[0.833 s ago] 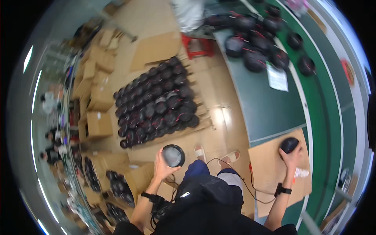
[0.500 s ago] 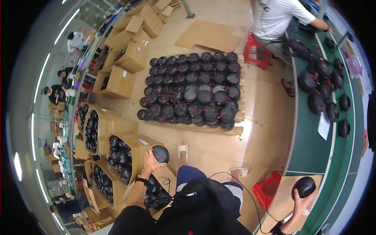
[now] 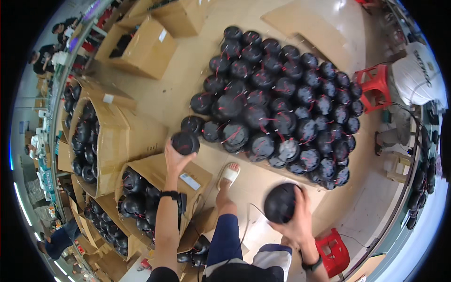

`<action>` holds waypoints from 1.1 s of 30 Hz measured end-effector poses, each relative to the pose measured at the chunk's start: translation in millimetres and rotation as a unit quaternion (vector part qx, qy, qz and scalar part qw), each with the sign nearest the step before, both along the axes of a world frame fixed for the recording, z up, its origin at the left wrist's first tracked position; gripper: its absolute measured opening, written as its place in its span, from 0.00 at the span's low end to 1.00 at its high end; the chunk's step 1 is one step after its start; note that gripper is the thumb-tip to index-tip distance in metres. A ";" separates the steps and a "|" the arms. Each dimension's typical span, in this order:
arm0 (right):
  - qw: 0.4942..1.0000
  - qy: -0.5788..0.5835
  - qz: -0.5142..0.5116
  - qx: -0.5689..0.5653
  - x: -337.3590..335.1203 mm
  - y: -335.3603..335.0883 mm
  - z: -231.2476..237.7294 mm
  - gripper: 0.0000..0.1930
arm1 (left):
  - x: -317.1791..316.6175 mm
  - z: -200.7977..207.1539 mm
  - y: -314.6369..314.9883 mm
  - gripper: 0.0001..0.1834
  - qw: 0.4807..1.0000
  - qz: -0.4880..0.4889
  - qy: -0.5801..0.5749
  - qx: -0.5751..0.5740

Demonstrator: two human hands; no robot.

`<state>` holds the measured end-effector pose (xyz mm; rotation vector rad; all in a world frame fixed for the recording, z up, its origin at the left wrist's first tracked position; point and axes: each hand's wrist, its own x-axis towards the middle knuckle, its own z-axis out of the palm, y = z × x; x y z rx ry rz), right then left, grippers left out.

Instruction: Apply hot glue to secure wires and connectors inside plastic dome housings at an assembly line.

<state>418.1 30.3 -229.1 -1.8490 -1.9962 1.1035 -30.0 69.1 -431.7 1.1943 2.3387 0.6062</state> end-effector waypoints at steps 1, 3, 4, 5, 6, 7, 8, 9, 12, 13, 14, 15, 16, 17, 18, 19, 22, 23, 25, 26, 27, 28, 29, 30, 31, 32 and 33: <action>0.999 0.010 0.041 0.017 -49.4 27.0 -28.0 0.60 | -19.0 -16.0 16.3 0.68 1.000 -0.005 0.001 0.017; 0.990 0.065 0.112 0.056 -146.6 76.4 -81.9 0.56 | -58.8 -44.9 41.5 0.67 0.999 -0.024 0.000 0.037; 0.986 0.057 0.134 0.079 -190.2 96.3 -107.5 0.54 | -71.9 -57.4 54.5 0.66 0.998 -0.038 -0.009 0.044; 0.981 0.065 0.140 0.120 -221.9 116.0 -136.5 0.54 | -72.9 -70.5 72.6 0.66 0.998 -0.052 -0.025 0.032; 0.977 0.062 0.142 0.147 -255.4 131.9 -159.4 0.55 | -82.4 -81.1 84.8 0.66 0.997 -0.065 -0.032 0.019; 0.977 0.042 0.134 0.160 -280.7 144.4 -175.3 0.59 | -89.8 -91.9 95.4 0.66 0.995 -0.086 -0.025 0.034; 0.976 0.037 0.128 0.175 -305.2 157.0 -195.2 0.58 | -99.0 -105.0 99.3 0.66 0.995 -0.088 -0.031 0.024; 0.978 0.010 0.128 0.164 -330.1 164.1 -211.2 0.58 | -113.6 -113.2 102.7 0.66 0.994 -0.095 -0.050 0.028; 0.980 -0.065 0.126 0.140 -359.6 183.8 -258.0 0.58 | -121.0 -127.5 119.9 0.67 0.994 -0.079 -0.073 -0.016; 0.978 -0.100 0.130 0.125 -362.4 189.9 -270.5 0.58 | -118.9 -130.6 127.8 0.67 0.992 -0.099 -0.079 -0.022; 0.976 -0.126 0.134 0.114 -365.6 192.6 -278.3 0.60 | -124.3 -133.0 129.0 0.68 0.990 -0.113 -0.075 -0.034; 0.976 -0.140 0.131 0.099 -366.7 196.1 -285.1 0.61 | -125.9 -136.7 133.2 0.68 0.990 -0.116 -0.065 -0.039; 0.976 -0.155 0.127 0.084 -367.1 199.9 -291.0 0.61 | -128.9 -138.4 136.9 0.68 0.990 -0.117 -0.062 -0.042; 0.976 -0.160 0.127 0.073 -364.7 201.8 -297.4 0.61 | -127.6 -141.2 140.5 0.68 0.989 -0.126 -0.068 -0.043; 0.977 -0.161 0.123 0.067 -363.5 202.1 -303.0 0.62 | -126.7 -143.0 144.4 0.68 0.987 -0.136 -0.074 -0.044; 0.976 -0.166 0.123 0.063 -362.8 202.4 -308.3 0.62 | -126.8 -144.0 148.7 0.67 0.985 -0.146 -0.082 -0.047; 0.976 -0.171 0.123 0.054 -360.2 201.8 -316.9 0.61 | -128.4 -146.4 155.3 0.67 0.979 -0.177 -0.085 -0.057; 0.976 -0.169 0.127 0.053 -360.1 202.1 -318.3 0.61 | -130.2 -147.8 156.2 0.67 0.978 -0.180 -0.086 -0.059; 0.976 -0.167 0.125 0.058 -360.2 201.1 -320.7 0.61 | -133.7 -150.3 155.8 0.66 0.976 -0.178 -0.110 -0.058; 0.976 -0.166 0.125 0.065 -359.8 200.5 -321.8 0.61 | -133.5 -150.4 156.5 0.66 0.975 -0.180 -0.113 -0.060; 0.976 -0.168 0.124 0.062 -359.3 199.8 -322.9 0.61 | -133.5 -150.6 156.7 0.66 0.974 -0.189 -0.112 -0.058; 0.977 -0.165 0.120 0.067 -358.6 198.9 -324.0 0.61 | -133.2 -150.8 156.2 0.66 0.972 -0.197 -0.112 -0.056; 0.977 -0.161 0.116 0.073 -358.6 197.8 -325.6 0.61 | -133.9 -151.5 155.2 0.66 0.972 -0.199 -0.113 -0.056; 0.977 -0.163 0.115 0.072 -358.8 195.6 -326.8 0.61 | -134.6 -152.2 153.7 0.66 0.971 -0.210 -0.104 -0.049; 0.978 -0.161 0.111 0.077 -359.1 192.6 -327.8 0.61 | -135.3 -153.4 152.7 0.67 0.970 -0.221 -0.095 -0.042; 0.978 -0.159 0.108 0.081 -358.6 190.2 -329.4 0.62 | -134.7 -153.6 152.7 0.67 0.970 -0.221 -0.097 -0.042; 0.978 -0.160 0.108 0.080 -357.7 189.0 -331.6 0.62 | -134.0 -154.0 152.7 0.67 0.968 -0.232 -0.089 -0.032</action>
